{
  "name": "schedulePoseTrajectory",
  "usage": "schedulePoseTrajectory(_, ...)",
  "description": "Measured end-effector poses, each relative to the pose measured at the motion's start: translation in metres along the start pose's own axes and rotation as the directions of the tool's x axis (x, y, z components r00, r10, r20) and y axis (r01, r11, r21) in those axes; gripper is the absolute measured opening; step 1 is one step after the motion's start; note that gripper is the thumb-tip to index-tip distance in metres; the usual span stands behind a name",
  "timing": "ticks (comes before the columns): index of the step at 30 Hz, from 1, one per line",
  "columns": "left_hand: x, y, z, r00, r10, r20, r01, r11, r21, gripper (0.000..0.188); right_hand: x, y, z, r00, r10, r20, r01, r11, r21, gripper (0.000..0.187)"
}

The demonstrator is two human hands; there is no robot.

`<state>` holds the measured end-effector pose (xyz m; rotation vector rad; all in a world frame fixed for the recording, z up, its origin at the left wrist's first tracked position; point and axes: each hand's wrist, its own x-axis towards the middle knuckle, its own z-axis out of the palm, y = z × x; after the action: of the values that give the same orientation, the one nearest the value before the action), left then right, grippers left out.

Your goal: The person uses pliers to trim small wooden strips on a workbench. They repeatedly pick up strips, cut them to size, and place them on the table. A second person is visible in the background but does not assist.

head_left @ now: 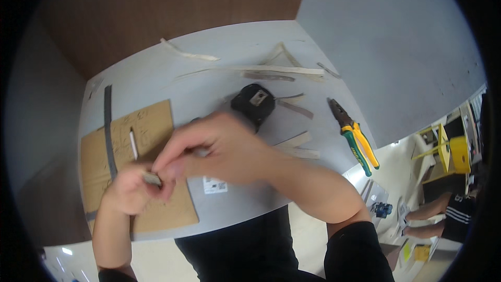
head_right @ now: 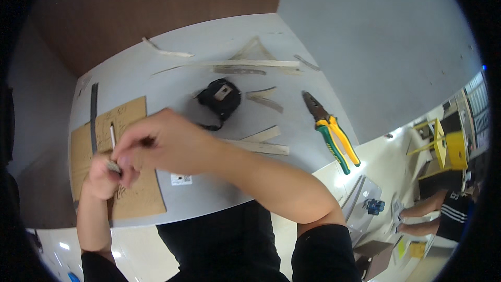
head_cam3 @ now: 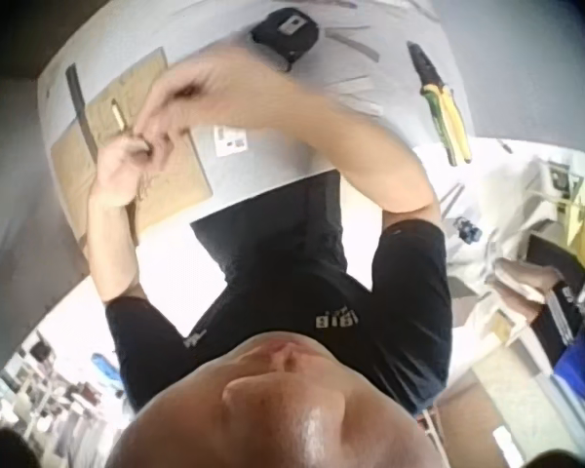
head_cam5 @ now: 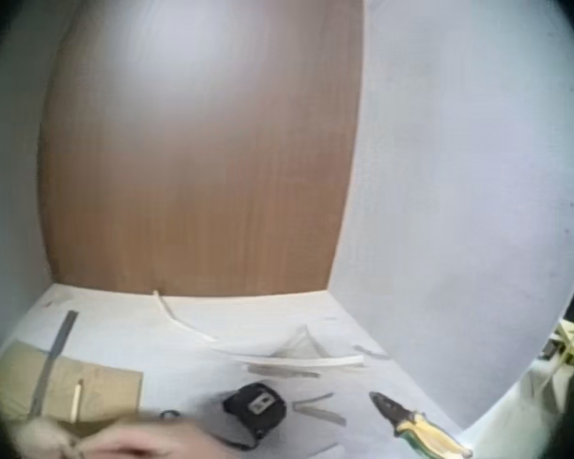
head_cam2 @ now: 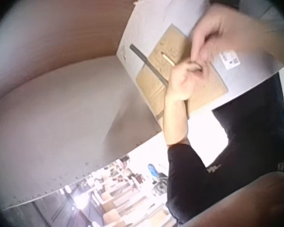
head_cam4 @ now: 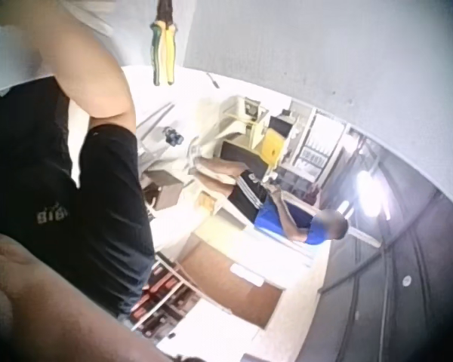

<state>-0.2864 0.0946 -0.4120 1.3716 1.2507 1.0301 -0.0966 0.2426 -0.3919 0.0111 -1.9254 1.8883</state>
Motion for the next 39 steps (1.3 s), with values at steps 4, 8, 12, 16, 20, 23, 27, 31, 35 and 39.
schedulePoseTrajectory(4, 0.012, 0.009, -0.024, 0.911, 0.373, -0.174, -0.408, 0.759, -0.508, 0.046, 0.001, -0.016, -0.036, 0.864, -0.274, -0.422, 0.299, 0.954, -0.009, 0.016)
schedulePoseTrajectory(8, 0.018, 0.025, -0.041, 0.775, 0.388, -0.499, -0.627, 0.575, -0.526, 0.038, 0.001, -0.031, -0.075, 0.565, -0.324, -0.759, 0.166, 0.945, -0.280, 0.019)
schedulePoseTrajectory(12, 0.019, 0.022, -0.052, 0.701, 0.318, -0.638, -0.680, 0.569, -0.463, 0.038, -0.026, -0.042, -0.070, 0.621, -0.357, -0.698, -0.065, 0.864, -0.499, 0.018)
schedulePoseTrajectory(16, 0.018, 0.016, -0.054, 0.672, 0.285, -0.684, -0.684, 0.592, -0.425, 0.038, -0.105, -0.048, -0.045, 0.680, -0.227, -0.697, -0.311, 0.772, -0.555, 0.014)
schedulePoseTrajectory(20, 0.023, 0.016, -0.048, 0.680, 0.274, -0.680, -0.677, 0.591, -0.439, 0.037, -0.154, -0.027, -0.027, 0.798, -0.168, -0.578, -0.511, 0.320, -0.798, 0.020)
schedulePoseTrajectory(23, 0.022, 0.017, -0.046, 0.666, 0.293, -0.686, -0.695, 0.578, -0.428, 0.036, -0.158, -0.013, -0.008, 0.821, -0.260, -0.509, -0.468, 0.207, -0.859, 0.025)
schedulePoseTrajectory(27, 0.020, 0.015, -0.048, 0.645, 0.291, -0.707, -0.706, 0.581, -0.405, 0.036, -0.166, -0.007, -0.010, 0.794, -0.213, -0.569, -0.512, 0.269, -0.815, 0.025)
schedulePoseTrajectory(31, 0.023, 0.017, -0.041, 0.652, 0.229, -0.722, -0.672, 0.616, -0.411, 0.036, -0.172, -0.014, -0.011, 0.741, -0.086, -0.666, -0.572, 0.440, -0.693, 0.022)
schedulePoseTrajectory(35, 0.023, 0.022, -0.030, 0.715, 0.223, -0.662, -0.581, 0.716, -0.387, 0.037, -0.170, -0.016, -0.007, 0.740, -0.248, -0.625, -0.440, 0.524, -0.729, 0.013)
schedulePoseTrajectory(39, 0.022, 0.011, -0.001, 0.875, 0.213, -0.434, -0.409, 0.805, -0.429, 0.037, -0.149, -0.011, 0.025, 0.611, -0.050, -0.790, -0.238, 0.940, -0.243, 0.010)
